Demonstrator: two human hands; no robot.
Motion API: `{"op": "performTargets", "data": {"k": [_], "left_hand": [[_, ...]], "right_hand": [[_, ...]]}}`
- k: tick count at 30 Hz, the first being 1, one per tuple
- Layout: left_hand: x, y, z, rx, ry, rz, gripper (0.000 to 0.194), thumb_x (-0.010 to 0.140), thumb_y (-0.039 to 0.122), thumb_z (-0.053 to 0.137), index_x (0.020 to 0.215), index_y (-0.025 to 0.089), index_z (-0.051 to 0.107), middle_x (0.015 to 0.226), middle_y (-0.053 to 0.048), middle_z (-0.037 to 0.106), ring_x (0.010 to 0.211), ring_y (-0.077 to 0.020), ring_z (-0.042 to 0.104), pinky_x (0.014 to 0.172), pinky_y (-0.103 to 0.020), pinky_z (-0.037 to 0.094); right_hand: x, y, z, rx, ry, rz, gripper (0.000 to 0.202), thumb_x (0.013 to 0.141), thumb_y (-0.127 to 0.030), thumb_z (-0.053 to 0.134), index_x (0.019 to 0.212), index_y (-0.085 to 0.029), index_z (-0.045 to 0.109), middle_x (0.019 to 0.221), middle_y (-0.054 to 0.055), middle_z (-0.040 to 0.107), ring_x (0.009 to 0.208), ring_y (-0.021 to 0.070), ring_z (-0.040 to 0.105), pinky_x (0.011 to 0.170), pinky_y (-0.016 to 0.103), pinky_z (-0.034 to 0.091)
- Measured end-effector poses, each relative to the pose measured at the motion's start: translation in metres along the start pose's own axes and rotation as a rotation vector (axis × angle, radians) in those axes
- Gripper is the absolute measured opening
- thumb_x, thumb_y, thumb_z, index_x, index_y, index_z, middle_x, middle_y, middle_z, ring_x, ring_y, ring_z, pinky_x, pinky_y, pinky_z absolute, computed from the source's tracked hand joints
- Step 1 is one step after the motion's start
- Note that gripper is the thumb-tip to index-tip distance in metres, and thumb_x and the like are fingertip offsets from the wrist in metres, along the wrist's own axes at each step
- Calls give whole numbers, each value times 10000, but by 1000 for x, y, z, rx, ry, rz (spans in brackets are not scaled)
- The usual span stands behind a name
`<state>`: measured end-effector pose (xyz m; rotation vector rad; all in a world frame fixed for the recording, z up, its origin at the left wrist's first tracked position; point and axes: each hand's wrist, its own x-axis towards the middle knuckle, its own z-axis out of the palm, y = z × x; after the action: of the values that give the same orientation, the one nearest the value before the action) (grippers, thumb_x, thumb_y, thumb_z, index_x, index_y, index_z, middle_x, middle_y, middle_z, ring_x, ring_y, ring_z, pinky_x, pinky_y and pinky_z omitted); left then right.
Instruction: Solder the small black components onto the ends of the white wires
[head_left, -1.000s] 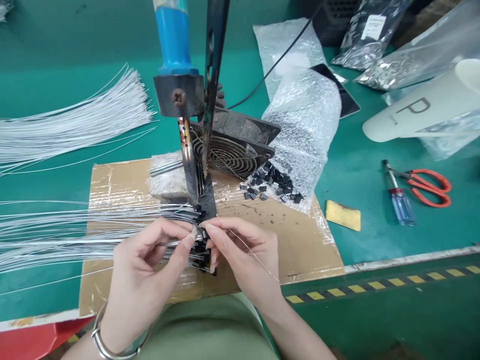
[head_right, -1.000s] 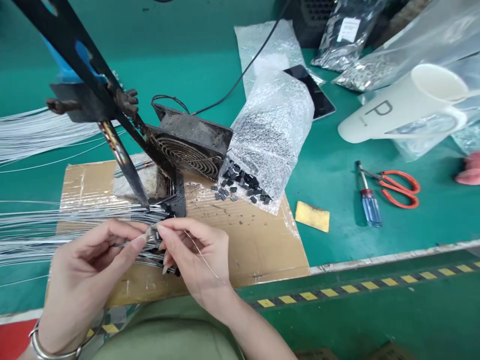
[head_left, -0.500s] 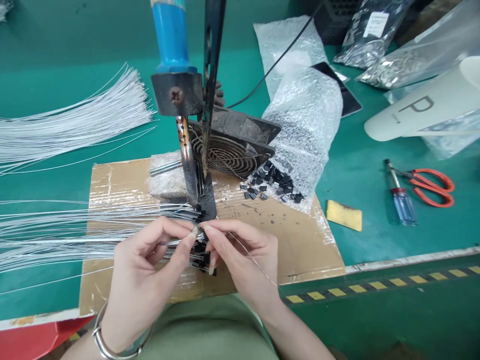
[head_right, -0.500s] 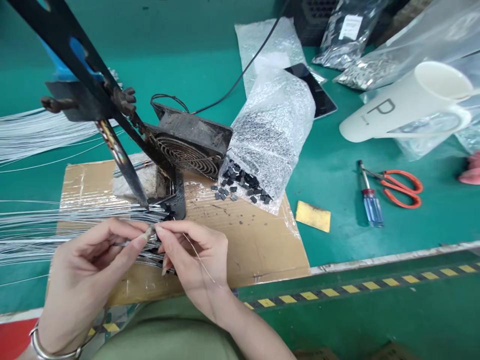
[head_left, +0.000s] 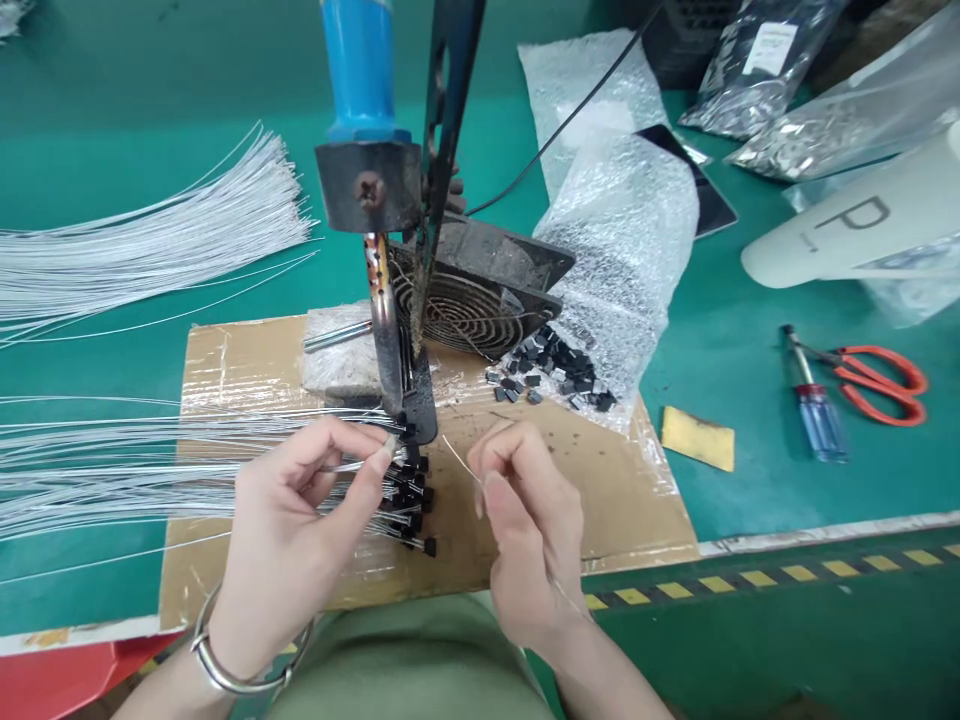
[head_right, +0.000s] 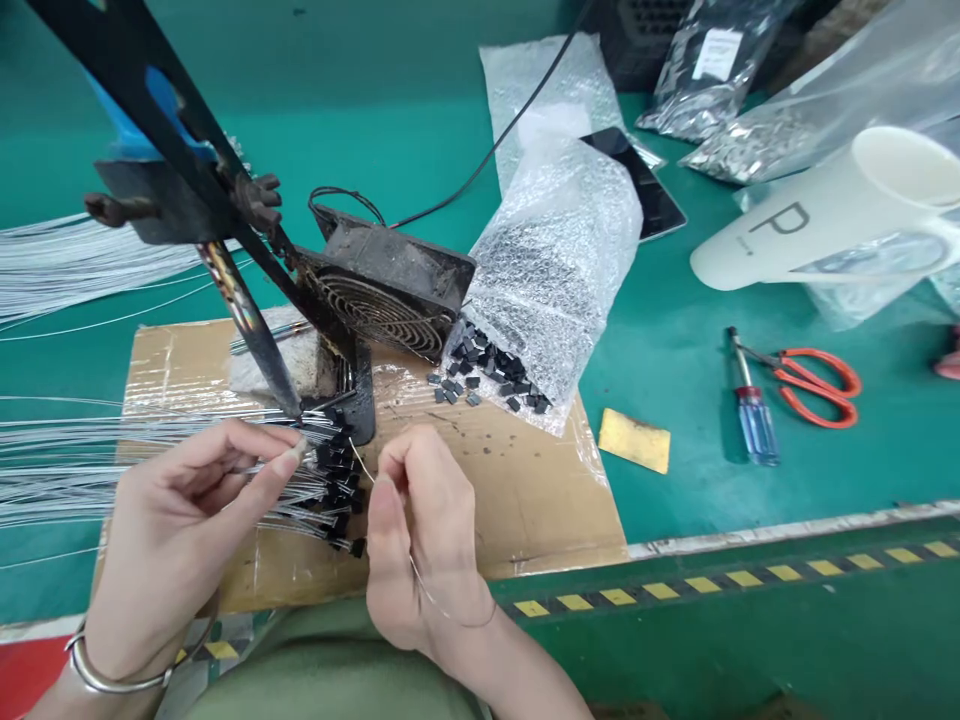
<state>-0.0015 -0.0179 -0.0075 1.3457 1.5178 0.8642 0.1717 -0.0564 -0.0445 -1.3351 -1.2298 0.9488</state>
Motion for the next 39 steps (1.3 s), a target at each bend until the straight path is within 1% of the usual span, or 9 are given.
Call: {"op": "performTargets", "data": {"k": [2, 5, 7, 9, 14, 20, 25, 33, 39], "left_hand": [[2, 0, 0, -8, 7, 10, 61, 865, 218, 790, 809, 227, 769, 902, -7, 824, 778, -124, 754, 691, -160, 578], [5, 2, 2, -18, 29, 24, 56, 839, 193, 789, 797, 221, 765, 876, 0, 820, 748, -111, 747, 672, -144, 571], [7, 5, 3, -15, 39, 25, 54, 828, 197, 789, 785, 217, 764, 851, 3, 816, 721, -104, 734, 655, -135, 563], [8, 8, 3, -5, 43, 26, 68, 828, 206, 789, 766, 215, 761, 819, 8, 808, 690, -92, 714, 632, -124, 546], [11, 10, 3, -14, 62, 38, 82, 828, 191, 782, 756, 213, 751, 800, 16, 791, 691, -88, 705, 629, -124, 533], [15, 8, 3, 2, 81, 46, 82, 831, 178, 774, 760, 213, 753, 766, 24, 745, 649, -88, 659, 586, -149, 496], [17, 12, 2, 20, 75, 32, 85, 821, 198, 790, 751, 216, 744, 774, 27, 763, 630, -87, 622, 569, -165, 466], [17, 13, 2, 11, 88, 47, 89, 832, 173, 778, 773, 234, 751, 777, 46, 761, 637, -76, 634, 580, -154, 461], [17, 14, 1, 2, 97, 54, 89, 833, 175, 783, 778, 241, 760, 846, 44, 796, 694, -80, 680, 622, -145, 495]], "right_hand": [[3, -1, -2, -23, -25, -41, 246, 1043, -174, 460, 805, -235, 443, 787, -18, 479, 697, 150, 478, 654, 311, 399], [6, -4, -1, 37, -48, -57, 197, 1025, -148, 534, 846, -230, 524, 1018, 37, 658, 963, 186, 640, 865, 343, 510], [8, -6, 1, 95, -57, -37, 182, 1011, -131, 595, 863, -234, 564, 1186, 47, 727, 1151, 201, 680, 1010, 362, 519], [10, -8, 4, 145, -65, 2, 193, 1001, -118, 629, 859, -241, 586, 1242, 35, 765, 1200, 193, 710, 1068, 359, 524], [13, -10, 8, 202, -65, 68, 204, 975, -114, 669, 830, -245, 609, 1225, 33, 816, 1131, 188, 783, 1040, 342, 588], [18, -9, 9, 244, -35, 96, 217, 942, -106, 695, 795, -243, 614, 1198, 24, 835, 1131, 189, 794, 1053, 330, 596], [22, -11, 10, 268, -26, 98, 230, 912, -60, 695, 790, -243, 630, 1184, 9, 840, 1125, 171, 795, 1052, 297, 599], [23, -13, 11, 305, -16, 96, 229, 918, -67, 704, 787, -244, 642, 1176, -24, 842, 1104, 137, 800, 1044, 246, 598], [25, -14, 12, 295, 3, 84, 229, 905, -59, 704, 780, -241, 644, 1168, -26, 846, 1091, 128, 805, 1025, 229, 604]]}}
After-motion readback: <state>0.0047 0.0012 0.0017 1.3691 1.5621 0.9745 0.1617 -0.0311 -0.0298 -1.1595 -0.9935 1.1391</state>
